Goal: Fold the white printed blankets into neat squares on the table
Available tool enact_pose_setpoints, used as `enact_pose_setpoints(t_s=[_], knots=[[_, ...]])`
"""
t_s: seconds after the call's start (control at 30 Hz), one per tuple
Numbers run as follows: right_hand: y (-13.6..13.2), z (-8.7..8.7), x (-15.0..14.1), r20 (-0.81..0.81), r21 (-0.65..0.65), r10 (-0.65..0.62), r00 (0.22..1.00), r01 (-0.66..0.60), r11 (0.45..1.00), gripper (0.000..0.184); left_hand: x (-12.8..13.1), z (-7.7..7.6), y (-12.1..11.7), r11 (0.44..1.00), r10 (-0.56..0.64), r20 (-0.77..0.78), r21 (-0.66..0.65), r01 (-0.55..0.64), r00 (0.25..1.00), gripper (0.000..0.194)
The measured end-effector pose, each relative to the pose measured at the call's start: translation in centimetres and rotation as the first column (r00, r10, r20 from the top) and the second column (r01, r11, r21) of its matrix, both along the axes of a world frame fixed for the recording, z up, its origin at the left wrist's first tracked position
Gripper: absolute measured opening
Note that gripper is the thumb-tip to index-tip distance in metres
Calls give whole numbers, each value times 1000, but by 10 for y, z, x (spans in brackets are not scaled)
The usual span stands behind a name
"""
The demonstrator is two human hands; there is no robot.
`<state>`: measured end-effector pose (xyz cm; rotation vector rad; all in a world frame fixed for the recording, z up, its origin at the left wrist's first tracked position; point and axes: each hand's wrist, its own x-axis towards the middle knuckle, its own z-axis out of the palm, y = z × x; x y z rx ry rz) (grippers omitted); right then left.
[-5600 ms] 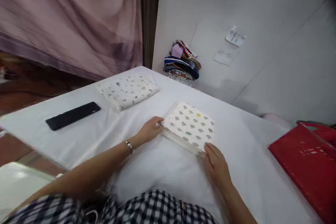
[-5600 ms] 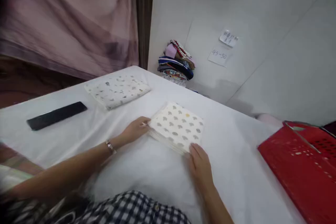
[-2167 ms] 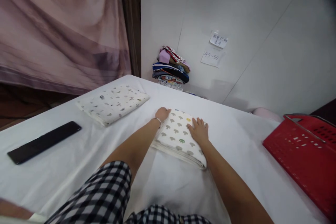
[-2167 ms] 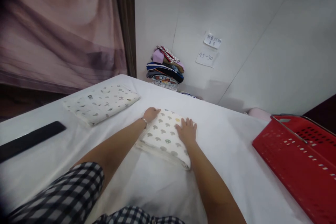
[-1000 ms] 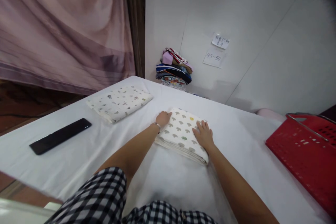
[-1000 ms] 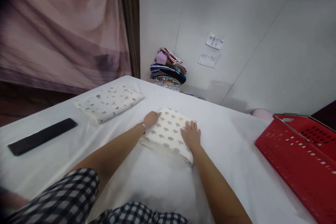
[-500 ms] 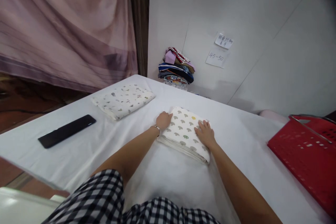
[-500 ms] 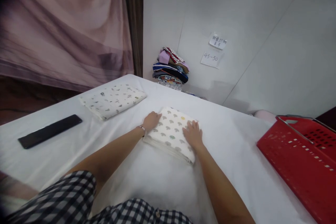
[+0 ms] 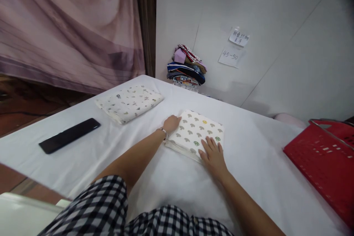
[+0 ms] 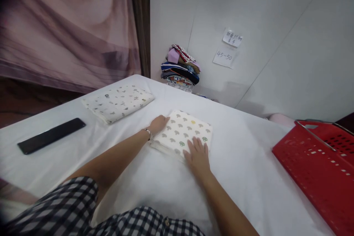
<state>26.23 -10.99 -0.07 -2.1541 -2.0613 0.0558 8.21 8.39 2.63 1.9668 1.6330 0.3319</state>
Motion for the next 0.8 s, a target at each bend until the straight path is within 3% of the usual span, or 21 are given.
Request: enact_pose_setpoints(t_s=[0.13, 0.23, 0.53, 0.8], knots=[[1, 7, 3, -16, -30, 2, 1000, -2, 1000, 52, -12, 8, -3, 999, 3, 48, -43, 0, 999, 64], [-5, 11, 2, -16, -11, 21, 1000, -22, 1000, 53, -21, 6, -11, 999, 23, 69, -46, -20, 997, 71], [-19, -8, -6, 141, 144, 198, 970, -218, 965, 51, -31, -18, -36, 980, -51, -25, 189, 55, 998, 46], [-22, -12, -5, 166, 178, 234, 958, -262, 948, 53, -31, -18, -33, 982, -59, -36, 178, 65, 998, 44]])
